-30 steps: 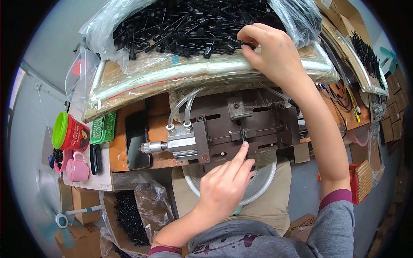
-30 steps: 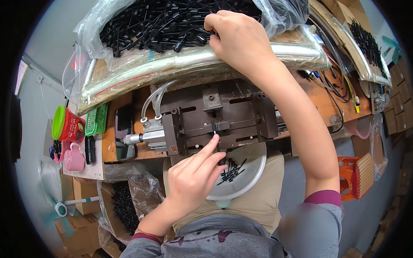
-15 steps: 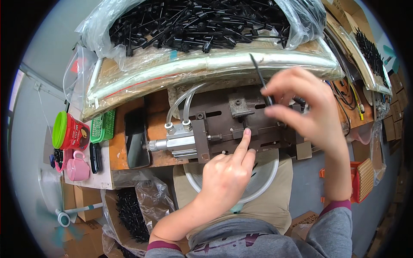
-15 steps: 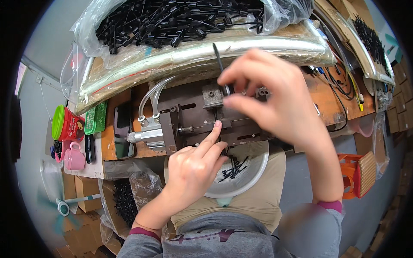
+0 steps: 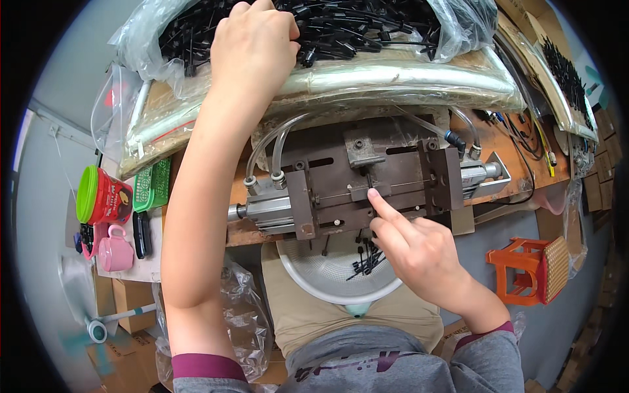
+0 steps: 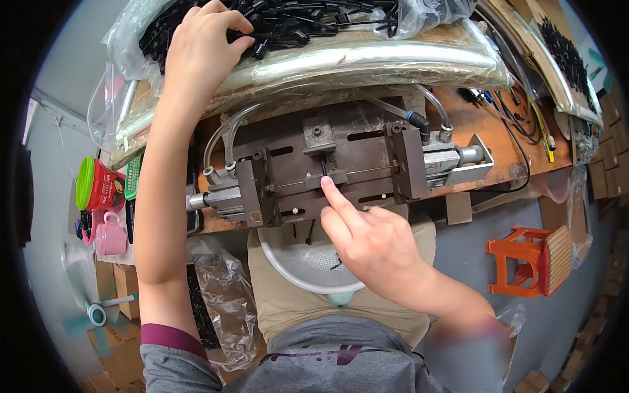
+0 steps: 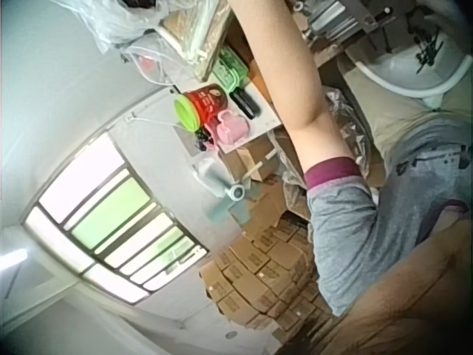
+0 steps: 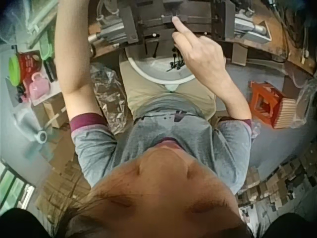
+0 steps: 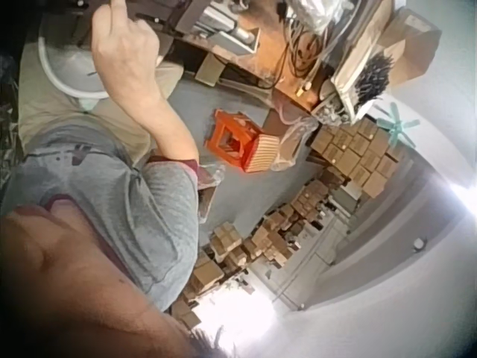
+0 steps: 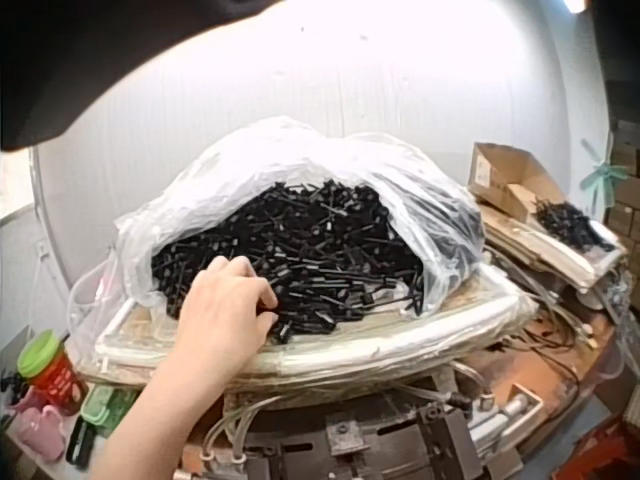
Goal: The person is sorting small black plastic components from a large bin into boxes and then uses a pneumatic jig to assemble or press them together.
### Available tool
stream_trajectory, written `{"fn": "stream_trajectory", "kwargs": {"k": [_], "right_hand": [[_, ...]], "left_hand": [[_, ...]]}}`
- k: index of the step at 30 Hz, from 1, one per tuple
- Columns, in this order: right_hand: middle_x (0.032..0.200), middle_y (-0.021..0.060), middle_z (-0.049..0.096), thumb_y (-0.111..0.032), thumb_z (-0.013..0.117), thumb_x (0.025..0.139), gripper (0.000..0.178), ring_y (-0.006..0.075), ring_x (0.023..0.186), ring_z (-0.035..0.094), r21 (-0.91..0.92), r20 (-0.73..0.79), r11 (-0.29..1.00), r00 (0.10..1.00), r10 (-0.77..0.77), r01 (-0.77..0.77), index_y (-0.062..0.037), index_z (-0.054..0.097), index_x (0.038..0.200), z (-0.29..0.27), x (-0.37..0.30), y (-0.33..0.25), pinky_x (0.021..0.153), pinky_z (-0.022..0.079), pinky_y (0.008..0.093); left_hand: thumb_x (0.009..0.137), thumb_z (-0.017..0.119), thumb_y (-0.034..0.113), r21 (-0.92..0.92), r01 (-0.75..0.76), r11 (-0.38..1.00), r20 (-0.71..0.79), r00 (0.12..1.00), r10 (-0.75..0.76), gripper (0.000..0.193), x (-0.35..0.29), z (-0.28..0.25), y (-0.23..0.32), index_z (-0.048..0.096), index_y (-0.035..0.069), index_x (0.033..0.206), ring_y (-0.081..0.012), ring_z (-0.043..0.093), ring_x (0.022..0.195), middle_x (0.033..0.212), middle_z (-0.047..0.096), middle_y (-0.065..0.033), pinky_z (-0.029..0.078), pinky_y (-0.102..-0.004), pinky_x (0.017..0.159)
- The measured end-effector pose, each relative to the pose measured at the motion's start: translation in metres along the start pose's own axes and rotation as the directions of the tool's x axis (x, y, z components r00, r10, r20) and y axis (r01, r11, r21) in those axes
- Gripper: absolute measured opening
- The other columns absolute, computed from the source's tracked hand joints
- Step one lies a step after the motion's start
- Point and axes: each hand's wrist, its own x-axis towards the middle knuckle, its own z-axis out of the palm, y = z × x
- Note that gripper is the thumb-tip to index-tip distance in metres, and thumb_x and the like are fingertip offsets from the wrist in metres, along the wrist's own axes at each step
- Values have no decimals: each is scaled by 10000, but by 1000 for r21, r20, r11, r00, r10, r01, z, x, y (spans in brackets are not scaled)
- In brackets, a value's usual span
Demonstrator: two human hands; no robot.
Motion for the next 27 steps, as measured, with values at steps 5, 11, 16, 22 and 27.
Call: {"fn": "stream_trajectory", "kwargs": {"k": [5,11,16,22,27], "right_hand": [[1277,149,642,-77,782,696,242,183,544,569,4,74,999,997,38,-39,-48,619,872,-6,5,0,533,473,284],[1128,127,703,-138,804,754,279,182,701,692,314,18,946,997,78,-80,-36,658,968,-29,29,20,661,572,295],[821,90,659,-126,736,773,210,206,636,614,157,-420,988,906,57,11,-36,649,941,-54,125,75,626,496,338],[941,216,717,-99,734,659,354,313,887,704,161,-79,964,970,228,-214,46,699,980,-50,233,133,817,556,358],[904,219,716,-144,738,672,396,307,844,707,167,196,930,935,295,-329,59,689,1008,-72,226,105,790,560,359]], "left_hand": [[702,726,69,31,-177,984,52,983,175,100,14,12,-20,718,54,801,-277,554,970,908,612,-86,447,-384,861],[803,737,87,-685,177,707,56,980,-190,136,16,-5,-21,661,-16,850,-155,672,723,797,710,-120,529,-264,700],[895,651,54,-917,317,241,190,881,-434,180,4,-51,9,622,-55,1036,-162,680,806,908,698,-119,524,-255,695],[991,510,92,-923,335,-190,365,918,-154,453,-59,-83,29,437,-83,1403,-20,441,704,995,548,-33,388,-187,535],[882,536,9,-777,540,-323,592,801,-87,681,-103,-90,61,257,-111,1492,-223,582,1015,1301,490,-180,487,-315,874]]}}
